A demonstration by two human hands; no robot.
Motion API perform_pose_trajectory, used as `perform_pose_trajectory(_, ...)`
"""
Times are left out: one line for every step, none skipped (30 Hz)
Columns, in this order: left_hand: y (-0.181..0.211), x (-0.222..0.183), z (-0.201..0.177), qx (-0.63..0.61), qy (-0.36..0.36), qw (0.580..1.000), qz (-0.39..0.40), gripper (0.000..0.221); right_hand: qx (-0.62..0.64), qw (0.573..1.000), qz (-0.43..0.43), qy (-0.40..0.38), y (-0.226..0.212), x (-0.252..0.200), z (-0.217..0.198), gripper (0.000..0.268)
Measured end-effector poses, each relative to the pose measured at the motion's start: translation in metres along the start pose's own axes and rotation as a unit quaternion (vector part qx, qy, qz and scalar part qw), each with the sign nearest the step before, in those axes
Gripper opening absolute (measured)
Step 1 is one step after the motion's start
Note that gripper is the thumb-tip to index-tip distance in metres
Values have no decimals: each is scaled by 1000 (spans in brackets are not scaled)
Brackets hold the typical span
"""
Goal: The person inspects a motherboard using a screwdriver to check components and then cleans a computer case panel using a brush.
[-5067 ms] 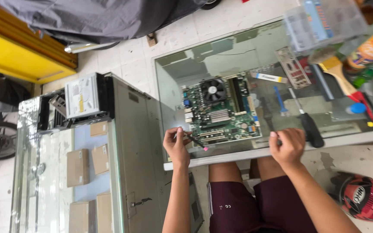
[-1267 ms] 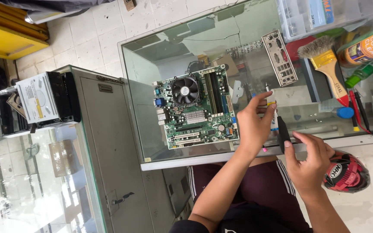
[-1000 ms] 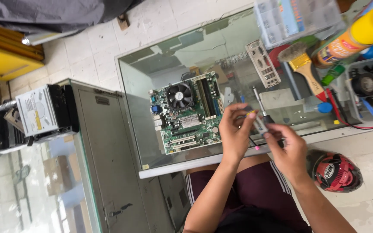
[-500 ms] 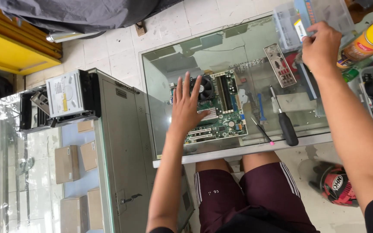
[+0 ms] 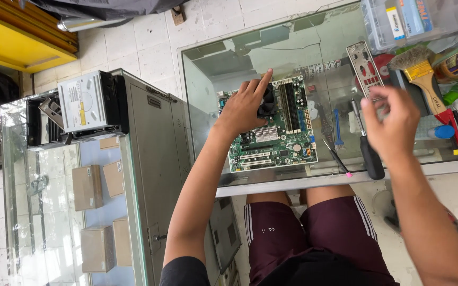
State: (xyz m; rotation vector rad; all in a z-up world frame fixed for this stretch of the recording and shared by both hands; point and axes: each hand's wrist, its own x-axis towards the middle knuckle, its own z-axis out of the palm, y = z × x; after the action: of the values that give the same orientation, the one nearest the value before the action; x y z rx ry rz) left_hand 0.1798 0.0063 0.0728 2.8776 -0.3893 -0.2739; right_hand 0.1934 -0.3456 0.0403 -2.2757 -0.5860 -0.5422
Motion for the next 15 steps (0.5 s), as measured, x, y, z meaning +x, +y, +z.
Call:
perform_pose_trajectory(-1,0,2,4,1,1000,1,135,26,999,13,-15,-11,-14,-1,17)
perform_pose_trajectory(-2,0,3,8,1,1000,2,138,51,998,27,-30,-22,-28,-3,20)
perform_pose_trajectory(-3,2,4,8,0,1000,1,138,53,998,27,-31,-33,-40,-5,20)
perform_pose_trajectory(-3,5,5,32,-6,999,4,139,63,996,53,-39,-44,-51,-8,21)
perform_pose_trajectory(-3,7,6,57,-12,998,8,139,74,993,77,-47,-55,-62,-11,22)
perform_pose_trajectory(-4,10,3,57,-12,998,6,139,75,993,76,-48,-59,-71,-12,22)
perform_pose_trajectory(-5,10,3,81,1,996,22,143,78,992,87,-55,-64,-82,-15,23)
perform_pose_trajectory(-6,10,2,106,15,994,37,147,80,990,98,-63,-68,-92,-17,23)
perform_pose_trajectory(-8,7,2,105,13,994,34,147,82,990,97,-66,-73,-99,-20,23)
perform_pose_trajectory(-9,4,3,125,43,990,37,143,85,988,107,-70,-78,-106,-24,24)
perform_pose_trajectory(-11,3,1,148,73,985,44,140,87,987,118,-69,-83,-112,-27,25)
perform_pose_trajectory(-14,0,-6,150,72,985,44,140,89,987,119,-68,-83,-118,-26,25)
perform_pose_trajectory(-16,-3,-10,128,63,989,33,146,89,986,115,-78,-83,-125,-27,25)
perform_pose_trajectory(-18,-6,-14,107,54,993,22,153,90,986,112,-88,-82,-131,-27,26)
perform_pose_trajectory(-17,-15,-27,106,52,993,24,153,89,985,115,-88,-84,-133,-28,26)
